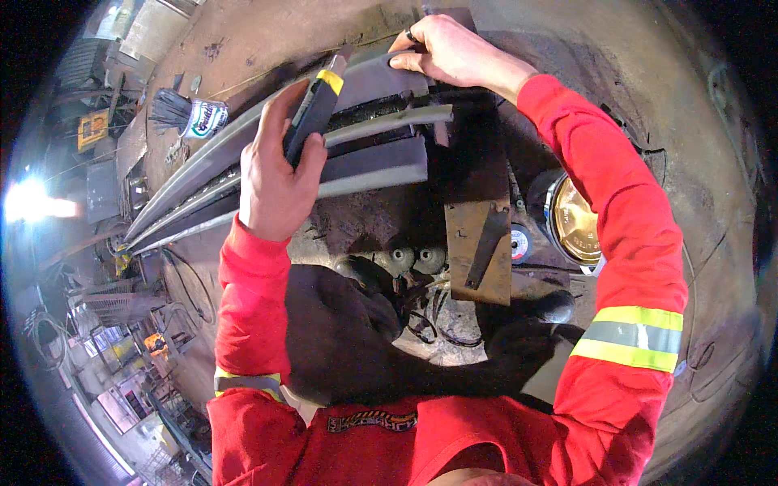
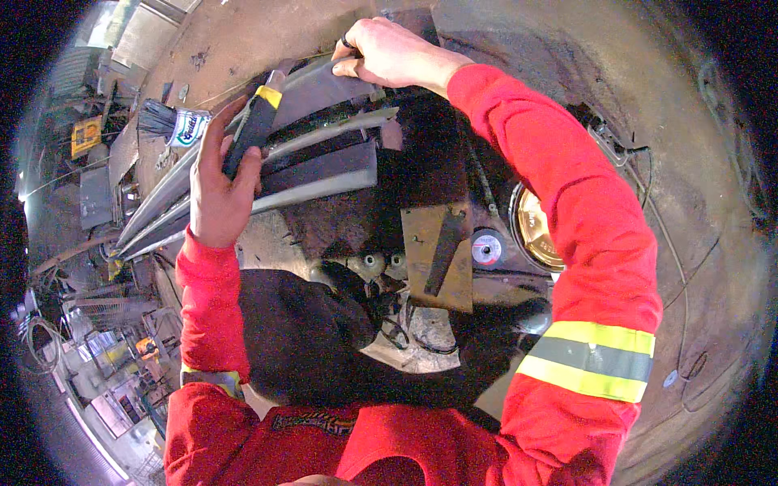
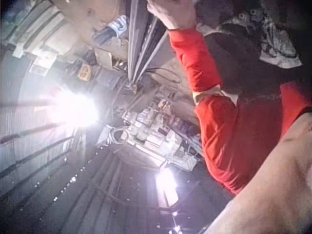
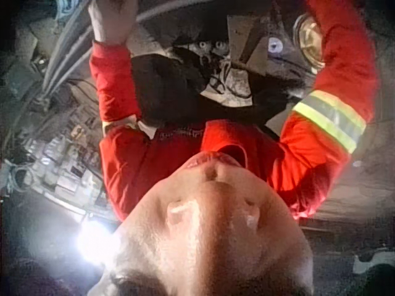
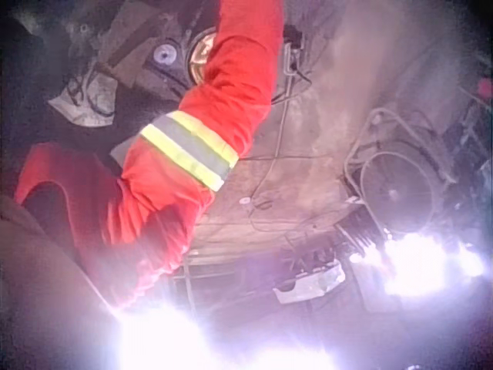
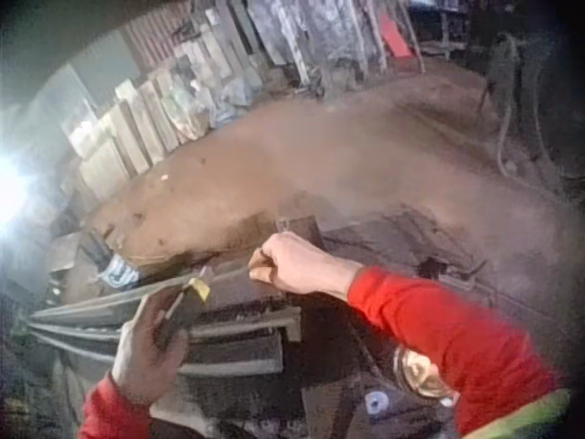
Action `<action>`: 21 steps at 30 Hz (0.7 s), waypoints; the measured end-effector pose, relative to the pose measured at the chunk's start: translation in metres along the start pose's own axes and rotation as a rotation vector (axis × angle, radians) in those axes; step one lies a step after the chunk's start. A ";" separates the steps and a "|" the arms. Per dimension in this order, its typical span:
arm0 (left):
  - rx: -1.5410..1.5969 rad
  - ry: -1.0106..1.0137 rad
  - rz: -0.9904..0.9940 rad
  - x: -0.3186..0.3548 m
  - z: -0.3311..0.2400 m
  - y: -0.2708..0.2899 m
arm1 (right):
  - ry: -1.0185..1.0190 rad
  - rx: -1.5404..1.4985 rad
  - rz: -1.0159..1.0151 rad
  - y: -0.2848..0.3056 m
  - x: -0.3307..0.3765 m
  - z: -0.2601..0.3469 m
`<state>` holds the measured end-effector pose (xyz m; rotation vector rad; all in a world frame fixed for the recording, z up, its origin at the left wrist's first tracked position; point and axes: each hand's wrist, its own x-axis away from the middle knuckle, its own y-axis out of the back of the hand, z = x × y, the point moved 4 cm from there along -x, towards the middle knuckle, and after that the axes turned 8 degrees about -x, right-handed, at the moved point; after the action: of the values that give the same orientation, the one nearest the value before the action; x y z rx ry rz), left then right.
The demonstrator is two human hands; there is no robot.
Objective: The person aligns and secures long metal bars into a frame structure using their hands. They then use a yellow and black tape measure to check the dimensions of the assembled frame.
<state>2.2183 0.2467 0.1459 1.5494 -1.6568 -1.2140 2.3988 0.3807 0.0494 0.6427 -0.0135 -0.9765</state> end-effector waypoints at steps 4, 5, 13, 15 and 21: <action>-0.113 -0.047 -0.030 -0.004 -0.030 -0.002 | -0.010 0.037 -0.020 0.001 0.006 0.000; -0.142 -0.043 -0.022 -0.007 -0.037 -0.003 | -0.014 0.038 -0.039 0.003 0.006 -0.002; -0.162 -0.021 -0.095 -0.006 -0.039 -0.024 | -0.044 0.015 -0.063 0.000 0.009 0.003; -0.186 -0.049 -0.125 -0.009 -0.037 -0.027 | -0.022 0.051 -0.050 0.002 0.010 0.005; -0.247 -0.037 -0.117 -0.012 -0.039 -0.035 | 0.055 0.097 -0.104 -0.001 0.005 -0.002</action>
<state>2.2705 0.2524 0.1339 1.4938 -1.3933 -1.4560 2.4014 0.3772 0.0454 0.7653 0.0210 -1.0628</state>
